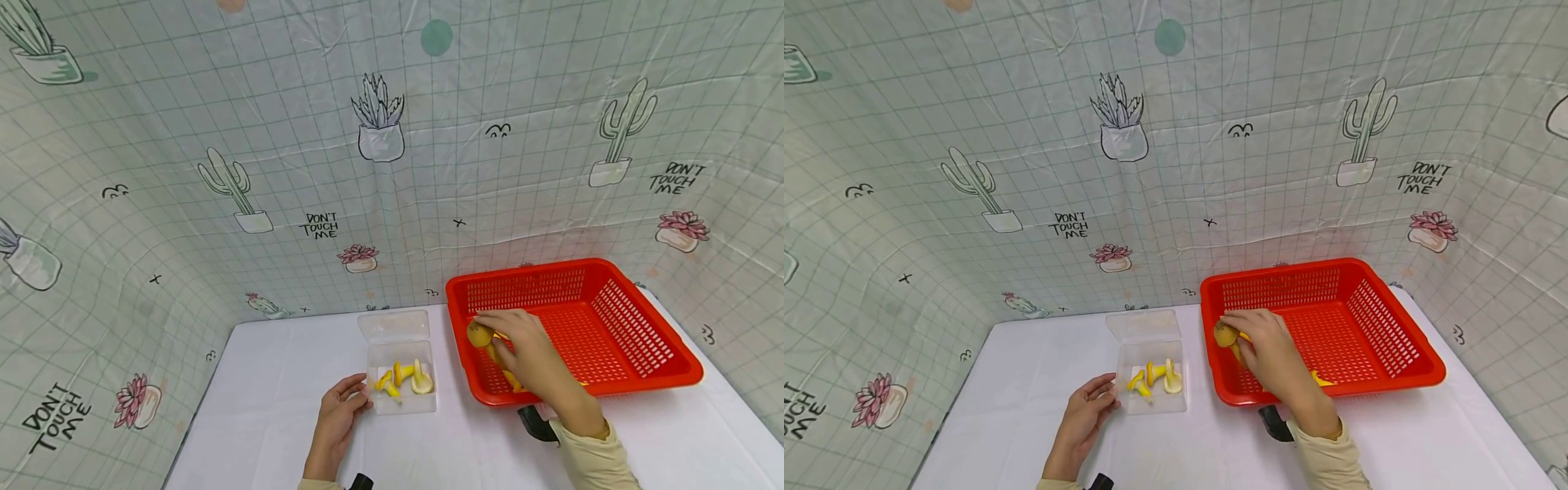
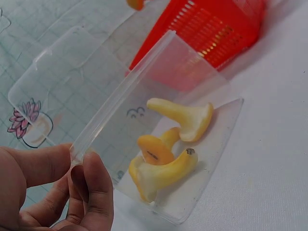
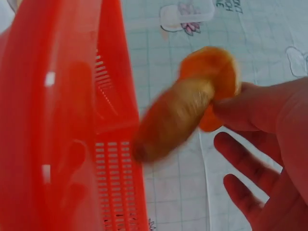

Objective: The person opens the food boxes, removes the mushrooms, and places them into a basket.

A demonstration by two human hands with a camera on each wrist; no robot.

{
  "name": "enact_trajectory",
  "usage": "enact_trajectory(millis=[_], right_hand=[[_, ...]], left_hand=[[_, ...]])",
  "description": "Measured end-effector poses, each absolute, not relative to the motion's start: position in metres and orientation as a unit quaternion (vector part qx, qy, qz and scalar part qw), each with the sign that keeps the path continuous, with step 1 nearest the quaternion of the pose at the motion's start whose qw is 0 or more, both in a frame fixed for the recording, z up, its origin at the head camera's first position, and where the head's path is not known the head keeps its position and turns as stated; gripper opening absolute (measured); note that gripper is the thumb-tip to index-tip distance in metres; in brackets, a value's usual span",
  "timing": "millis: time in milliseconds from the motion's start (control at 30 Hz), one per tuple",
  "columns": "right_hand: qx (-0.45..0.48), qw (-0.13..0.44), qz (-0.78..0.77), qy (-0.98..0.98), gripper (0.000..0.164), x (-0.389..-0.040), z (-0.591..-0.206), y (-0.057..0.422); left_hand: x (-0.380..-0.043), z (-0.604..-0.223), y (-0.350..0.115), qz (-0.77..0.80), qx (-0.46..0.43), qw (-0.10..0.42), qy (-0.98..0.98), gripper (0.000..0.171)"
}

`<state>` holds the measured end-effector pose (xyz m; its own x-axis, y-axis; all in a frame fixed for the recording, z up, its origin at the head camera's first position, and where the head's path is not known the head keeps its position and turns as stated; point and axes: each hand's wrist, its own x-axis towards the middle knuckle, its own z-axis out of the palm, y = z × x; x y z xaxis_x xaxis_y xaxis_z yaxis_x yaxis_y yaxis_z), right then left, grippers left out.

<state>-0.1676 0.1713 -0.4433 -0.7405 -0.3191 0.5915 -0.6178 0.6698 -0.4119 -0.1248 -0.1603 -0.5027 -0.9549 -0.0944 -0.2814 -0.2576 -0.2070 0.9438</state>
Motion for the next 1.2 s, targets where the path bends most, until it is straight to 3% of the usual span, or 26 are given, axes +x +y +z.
enact_trajectory(millis=[367,900,1200], right_hand=[[0.263,0.210,0.317,-0.887,0.037,-0.160,-0.443,0.163],[0.339,0.140,0.259,-0.894,0.030,-0.156,-0.449,0.097],[0.347,0.127,0.234,-0.899,0.027,-0.164,-0.459,0.070]], left_hand=[[-0.124,-0.503,-0.161,0.764,-0.137,0.051,0.629,0.037],[-0.124,-0.502,-0.159,0.761,-0.138,0.047,0.632,0.039],[-0.124,-0.501,-0.160,0.765,-0.140,0.051,0.626,0.040]])
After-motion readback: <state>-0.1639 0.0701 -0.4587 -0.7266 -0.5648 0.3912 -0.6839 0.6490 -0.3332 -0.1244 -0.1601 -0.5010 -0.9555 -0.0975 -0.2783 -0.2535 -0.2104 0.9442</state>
